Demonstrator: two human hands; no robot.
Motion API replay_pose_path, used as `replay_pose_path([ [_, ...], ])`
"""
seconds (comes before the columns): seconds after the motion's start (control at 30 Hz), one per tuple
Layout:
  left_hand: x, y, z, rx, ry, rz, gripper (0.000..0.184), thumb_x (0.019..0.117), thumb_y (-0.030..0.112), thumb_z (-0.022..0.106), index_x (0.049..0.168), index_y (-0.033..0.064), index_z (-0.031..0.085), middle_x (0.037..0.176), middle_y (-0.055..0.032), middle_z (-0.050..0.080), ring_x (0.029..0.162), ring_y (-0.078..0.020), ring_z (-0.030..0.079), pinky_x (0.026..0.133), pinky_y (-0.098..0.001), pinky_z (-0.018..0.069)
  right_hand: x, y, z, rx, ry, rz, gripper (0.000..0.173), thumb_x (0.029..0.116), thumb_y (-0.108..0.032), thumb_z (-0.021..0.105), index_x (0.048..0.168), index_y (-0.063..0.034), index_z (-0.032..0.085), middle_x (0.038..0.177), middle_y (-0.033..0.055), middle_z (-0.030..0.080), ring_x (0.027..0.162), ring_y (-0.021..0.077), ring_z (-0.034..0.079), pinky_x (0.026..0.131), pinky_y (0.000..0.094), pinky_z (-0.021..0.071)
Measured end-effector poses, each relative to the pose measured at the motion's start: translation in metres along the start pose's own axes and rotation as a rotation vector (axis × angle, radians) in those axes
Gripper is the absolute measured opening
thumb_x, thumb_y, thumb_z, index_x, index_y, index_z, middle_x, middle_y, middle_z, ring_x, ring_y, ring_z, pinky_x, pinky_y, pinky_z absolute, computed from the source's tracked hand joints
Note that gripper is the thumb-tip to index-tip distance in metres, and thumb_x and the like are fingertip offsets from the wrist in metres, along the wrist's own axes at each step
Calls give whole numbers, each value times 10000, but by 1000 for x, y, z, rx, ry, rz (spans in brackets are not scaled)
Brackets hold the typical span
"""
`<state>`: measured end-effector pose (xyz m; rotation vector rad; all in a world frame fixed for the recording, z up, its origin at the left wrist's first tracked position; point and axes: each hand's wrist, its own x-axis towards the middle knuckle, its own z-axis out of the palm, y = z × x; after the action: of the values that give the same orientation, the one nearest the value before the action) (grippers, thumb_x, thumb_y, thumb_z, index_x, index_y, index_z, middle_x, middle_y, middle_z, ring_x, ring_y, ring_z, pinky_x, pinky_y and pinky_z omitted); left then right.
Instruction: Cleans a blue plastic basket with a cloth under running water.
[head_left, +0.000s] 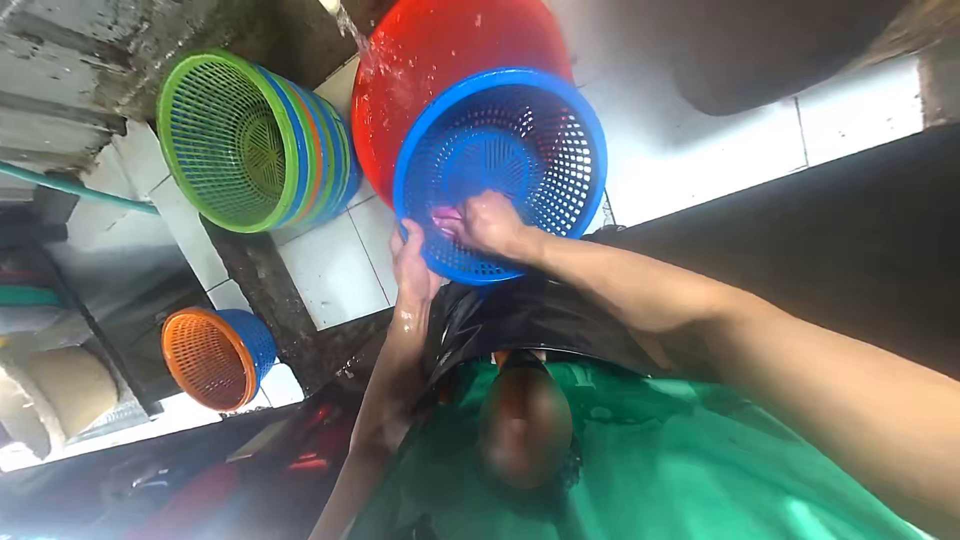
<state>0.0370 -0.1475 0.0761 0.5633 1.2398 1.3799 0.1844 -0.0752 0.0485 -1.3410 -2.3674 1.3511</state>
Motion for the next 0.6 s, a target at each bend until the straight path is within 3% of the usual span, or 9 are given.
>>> replay_pose_path([
  [0.07,-4,-1,-4,0,-32,-4,421,1092,324,437,1444,92,414,1242,-145,655,1121,-285,675,968,-532,568,-3,6,2,-131,-13,6,543,1014,-543,475,843,-74,689,825,160,698,867,383,711,710,597,558],
  [0.17,25,13,-31,82,-193,11,579,1000,407,591,1467,107,426,1275,-77,662,1151,-214,663,991,-484,563,-8,17,8,-178,-55,-48,553,1001,-578,478,845,-97,702,821,146,704,858,373,712,711,598,554],
  [0.23,52,27,-36,130,-247,-21,550,1015,398,536,1471,100,458,1294,-73,661,1169,-200,652,1007,-463,553,-6,17,9,-157,-101,-39,563,985,-603,494,845,-101,708,835,144,704,873,373,707,732,604,553],
  [0.37,56,32,-3,227,-164,-92,375,1087,310,431,1371,84,521,1185,-81,690,1089,-199,682,956,-452,581,-4,-2,9,192,12,-50,525,972,-548,571,730,-91,657,707,98,651,720,293,668,661,536,537],
  [0.47,43,24,3,191,-171,-48,391,1077,292,430,1379,58,513,1181,-102,685,1077,-209,685,951,-449,583,4,-4,1,296,60,138,486,982,-495,593,771,-64,674,778,129,672,797,316,686,727,564,551],
  [0.57,46,23,7,181,-178,-6,370,1073,307,434,1341,73,532,1159,-89,692,1071,-200,685,946,-444,581,-3,-13,1,433,179,45,513,962,-486,618,635,-92,598,605,67,589,585,232,607,551,486,491],
  [0.6,44,21,7,178,-161,-7,357,1067,309,440,1320,79,542,1140,-81,696,1057,-194,689,937,-440,585,-3,-10,1,440,158,45,509,969,-488,617,650,-92,619,610,62,604,590,223,618,564,482,500],
])
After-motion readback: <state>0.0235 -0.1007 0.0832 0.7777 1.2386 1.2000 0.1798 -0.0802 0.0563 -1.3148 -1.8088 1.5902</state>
